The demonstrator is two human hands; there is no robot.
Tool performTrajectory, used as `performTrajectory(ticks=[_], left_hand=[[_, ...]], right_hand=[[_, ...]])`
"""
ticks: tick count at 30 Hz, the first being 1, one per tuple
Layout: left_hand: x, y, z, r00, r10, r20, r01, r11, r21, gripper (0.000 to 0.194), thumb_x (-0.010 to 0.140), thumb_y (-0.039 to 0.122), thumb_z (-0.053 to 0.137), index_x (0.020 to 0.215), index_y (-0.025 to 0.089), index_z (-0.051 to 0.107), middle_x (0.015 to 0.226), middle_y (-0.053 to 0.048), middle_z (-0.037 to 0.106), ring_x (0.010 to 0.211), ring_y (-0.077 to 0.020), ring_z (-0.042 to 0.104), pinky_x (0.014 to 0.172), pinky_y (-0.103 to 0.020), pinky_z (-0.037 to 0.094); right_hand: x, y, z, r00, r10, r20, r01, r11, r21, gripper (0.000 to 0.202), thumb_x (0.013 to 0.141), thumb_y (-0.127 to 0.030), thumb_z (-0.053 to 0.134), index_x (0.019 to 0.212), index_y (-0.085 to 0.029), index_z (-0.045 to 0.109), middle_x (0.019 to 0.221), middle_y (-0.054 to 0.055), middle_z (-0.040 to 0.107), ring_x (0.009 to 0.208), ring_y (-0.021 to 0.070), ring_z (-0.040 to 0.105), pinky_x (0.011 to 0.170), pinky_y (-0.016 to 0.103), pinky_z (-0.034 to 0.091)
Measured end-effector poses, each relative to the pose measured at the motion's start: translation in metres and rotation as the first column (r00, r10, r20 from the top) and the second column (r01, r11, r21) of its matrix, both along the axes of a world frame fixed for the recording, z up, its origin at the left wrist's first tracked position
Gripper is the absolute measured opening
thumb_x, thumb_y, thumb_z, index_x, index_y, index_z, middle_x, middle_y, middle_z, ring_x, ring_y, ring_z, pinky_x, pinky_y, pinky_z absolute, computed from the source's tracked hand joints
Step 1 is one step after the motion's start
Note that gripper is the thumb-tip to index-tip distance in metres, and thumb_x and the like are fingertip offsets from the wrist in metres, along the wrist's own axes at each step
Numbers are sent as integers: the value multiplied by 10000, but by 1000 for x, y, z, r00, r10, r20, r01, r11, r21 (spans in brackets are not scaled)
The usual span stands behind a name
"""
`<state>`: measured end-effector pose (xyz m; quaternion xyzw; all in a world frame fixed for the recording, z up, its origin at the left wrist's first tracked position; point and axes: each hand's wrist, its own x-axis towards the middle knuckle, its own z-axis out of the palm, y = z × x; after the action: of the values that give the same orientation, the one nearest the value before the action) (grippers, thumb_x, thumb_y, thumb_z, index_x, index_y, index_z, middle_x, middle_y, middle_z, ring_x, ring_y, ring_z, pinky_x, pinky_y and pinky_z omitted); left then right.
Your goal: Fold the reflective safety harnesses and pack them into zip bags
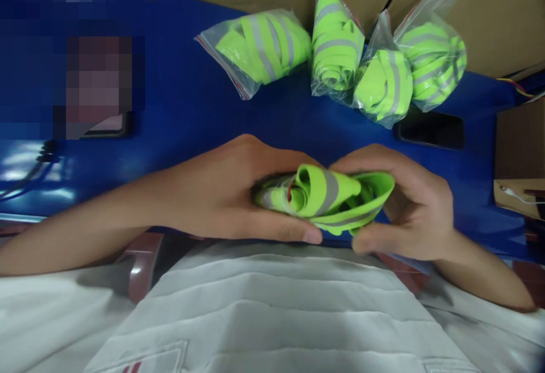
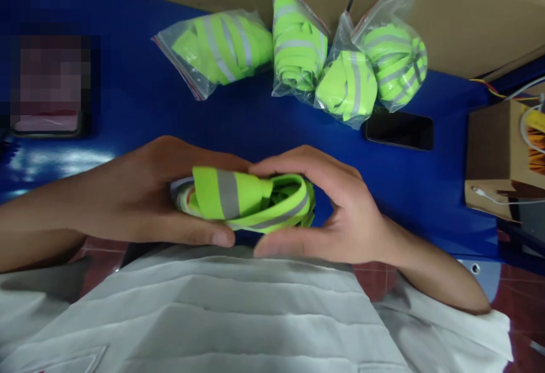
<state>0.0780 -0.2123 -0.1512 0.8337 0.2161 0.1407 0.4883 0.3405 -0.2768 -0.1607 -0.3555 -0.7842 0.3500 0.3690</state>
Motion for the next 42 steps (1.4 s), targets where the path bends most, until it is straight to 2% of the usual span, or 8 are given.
performTrajectory(ticks=[3, 9, 16, 22, 25, 32, 37, 42], left_hand=[[4, 0, -7, 1000, -11, -17, 8, 982, -188, 451, 968, 575, 692, 1278, 247, 692, 966, 24, 786, 757, -145, 710, 593, -210, 514], [16, -4, -35, 997, 76, -27, -80, 980, -180, 520, 869, 389, 821, 1320, 226, 620, 1128, -5, 767, 964, -182, 756, 755, -214, 588], [24, 5, -46, 994, 109, 23, -105, 985, -139, 609, 886, 332, 793, 1425, 212, 537, 1299, -67, 731, 1132, -212, 737, 899, -261, 610], [20, 12, -53, 993, 111, 43, -102, 978, -182, 625, 936, 380, 744, 1486, 239, 484, 1321, -75, 724, 1120, -208, 747, 867, -268, 635], [18, 10, -52, 986, 152, 71, -136, 973, -188, 645, 939, 392, 746, 1498, 238, 462, 1322, -71, 715, 1114, -198, 742, 822, -245, 639], [19, 5, -41, 987, 153, 43, -149, 985, -84, 764, 904, 433, 803, 1544, 212, 448, 1277, -74, 721, 1117, -222, 727, 900, -279, 637], [19, 7, -32, 987, 159, 28, -158, 986, -48, 861, 853, 443, 856, 1582, 247, 441, 1355, -64, 684, 1094, -226, 725, 926, -301, 639], [16, 1, -24, 991, 134, 13, -125, 948, -293, 986, 878, 307, 842, 1671, 288, 257, 1275, -19, 698, 1090, -167, 738, 921, -231, 638]], right_hand=[[6, -1, 5, 986, -46, 162, 66, 991, -119, 673, 867, -504, 840, 1451, -286, 588, 1370, 81, 684, 1132, 262, 719, 942, 379, 632], [4, 6, -12, 983, -80, 166, 134, 929, -345, 360, 892, -414, 817, 1150, -229, 647, 880, -15, 710, 701, 130, 655, 595, 236, 543], [-10, 11, -24, 976, -163, 146, 209, 891, -403, 315, 858, -410, 840, 928, -216, 601, 645, -67, 558, 530, 72, 472, 443, 200, 337], [9, 25, -13, 999, 11, -50, -38, 805, -592, 330, 876, -406, 823, 1101, -211, 680, 958, 12, 737, 798, 134, 705, 648, 219, 569], [19, 27, -6, 999, 14, -44, -39, 757, -652, 314, 838, -356, 863, 1058, -203, 698, 967, 14, 744, 866, 148, 730, 729, 242, 612], [8, 10, -8, 988, -82, 133, 135, 875, -465, 264, 833, -387, 880, 882, -195, 706, 798, -18, 702, 719, 134, 636, 602, 237, 514], [0, 7, -6, 987, -83, 137, 133, 902, -412, 244, 851, -376, 865, 930, -188, 731, 815, -16, 713, 716, 129, 611, 598, 235, 479], [6, 8, 6, 990, -29, 137, 85, 903, -421, 216, 821, -285, 893, 955, -188, 756, 792, -42, 697, 688, 85, 584, 600, 187, 470]])
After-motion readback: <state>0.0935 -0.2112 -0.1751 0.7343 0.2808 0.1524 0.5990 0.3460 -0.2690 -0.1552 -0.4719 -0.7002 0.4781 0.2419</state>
